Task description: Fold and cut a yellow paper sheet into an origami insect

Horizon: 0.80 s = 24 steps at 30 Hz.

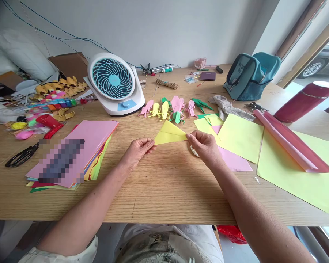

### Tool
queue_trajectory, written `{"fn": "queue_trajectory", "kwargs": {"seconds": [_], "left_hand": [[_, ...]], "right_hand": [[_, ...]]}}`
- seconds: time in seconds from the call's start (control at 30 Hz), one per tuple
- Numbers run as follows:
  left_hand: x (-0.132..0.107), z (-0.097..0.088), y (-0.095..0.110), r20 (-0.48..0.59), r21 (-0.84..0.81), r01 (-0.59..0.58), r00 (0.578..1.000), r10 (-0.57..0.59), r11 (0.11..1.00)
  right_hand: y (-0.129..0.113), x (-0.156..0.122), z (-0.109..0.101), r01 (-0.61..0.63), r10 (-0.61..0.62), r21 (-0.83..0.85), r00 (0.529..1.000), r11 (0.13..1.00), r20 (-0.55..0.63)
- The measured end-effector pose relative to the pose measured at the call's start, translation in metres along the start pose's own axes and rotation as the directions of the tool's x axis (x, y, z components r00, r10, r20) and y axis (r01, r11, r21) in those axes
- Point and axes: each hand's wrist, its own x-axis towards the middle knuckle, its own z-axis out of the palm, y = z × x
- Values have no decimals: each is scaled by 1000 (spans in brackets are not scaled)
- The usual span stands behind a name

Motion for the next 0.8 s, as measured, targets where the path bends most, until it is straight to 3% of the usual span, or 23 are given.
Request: {"fn": "queue_trajectory", "kwargs": {"seconds": [0.3, 0.6, 0.73, 0.8], "left_hand": [[2, -3, -3, -42, 2, -45, 998, 45, 999], [4, -7, -4, -93, 119, -83, 991, 95, 989], [5, -10, -3, -229, 258, -120, 956, 181, 959], [6, -10, -2, -242, 320, -178, 934, 262, 931]], "right_hand": [[1, 0, 0, -4, 4, -19, 1000, 1000, 6], [0, -2, 1, -3, 2, 10, 999, 1000, 46], [-3, -3, 1, 33, -34, 19, 997, 999, 66], [-4, -4, 1, 35, -37, 15, 994, 999, 105]]}}
